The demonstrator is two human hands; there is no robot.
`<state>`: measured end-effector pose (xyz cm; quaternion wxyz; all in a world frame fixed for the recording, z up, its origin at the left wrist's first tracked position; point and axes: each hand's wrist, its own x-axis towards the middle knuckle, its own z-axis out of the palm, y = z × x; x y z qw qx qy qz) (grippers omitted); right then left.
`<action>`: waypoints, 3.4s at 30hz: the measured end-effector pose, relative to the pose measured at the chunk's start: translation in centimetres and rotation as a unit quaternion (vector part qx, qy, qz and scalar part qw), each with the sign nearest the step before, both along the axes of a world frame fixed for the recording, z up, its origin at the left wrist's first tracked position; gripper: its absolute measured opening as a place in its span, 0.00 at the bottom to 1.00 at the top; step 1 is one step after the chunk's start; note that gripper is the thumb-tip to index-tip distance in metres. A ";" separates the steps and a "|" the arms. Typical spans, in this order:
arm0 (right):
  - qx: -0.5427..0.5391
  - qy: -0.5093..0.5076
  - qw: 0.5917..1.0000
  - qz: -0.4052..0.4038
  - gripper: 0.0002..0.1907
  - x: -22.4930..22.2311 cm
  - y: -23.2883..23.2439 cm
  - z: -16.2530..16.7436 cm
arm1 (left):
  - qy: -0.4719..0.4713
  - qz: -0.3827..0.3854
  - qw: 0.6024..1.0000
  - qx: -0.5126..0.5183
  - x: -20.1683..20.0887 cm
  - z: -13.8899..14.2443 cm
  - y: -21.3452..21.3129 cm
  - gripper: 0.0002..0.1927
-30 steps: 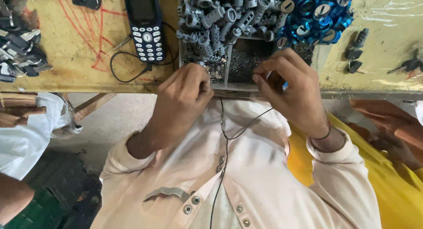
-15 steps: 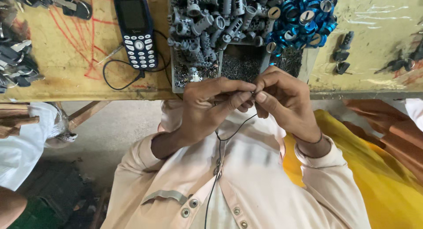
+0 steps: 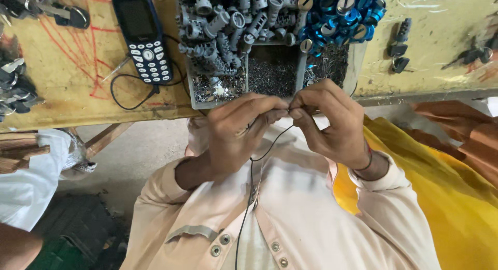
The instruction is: The person sits at a workbench and assembles small lock components by hand, picking gray and blue plastic lock parts from a compartmented tray, fitting them together between the fingers, and placing finished pieces back into the tray, repeating the cycle continuously.
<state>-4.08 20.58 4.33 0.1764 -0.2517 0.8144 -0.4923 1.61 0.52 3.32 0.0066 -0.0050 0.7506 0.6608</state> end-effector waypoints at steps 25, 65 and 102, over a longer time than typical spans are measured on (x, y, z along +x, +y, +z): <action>0.380 0.162 0.910 0.036 0.06 -3.5 3.9 0.4 | -0.066 -0.080 0.990 0.098 -1.2 -2.1 -0.8 0.06; -0.131 0.068 0.978 -0.148 0.07 3.7 -0.3 -3.2 | -0.182 -0.089 0.892 0.405 0.1 -2.9 0.4 0.11; -0.166 0.051 0.962 -0.208 0.06 4.8 -1.3 -5.2 | -0.159 -0.052 0.907 0.387 0.6 -3.3 1.1 0.10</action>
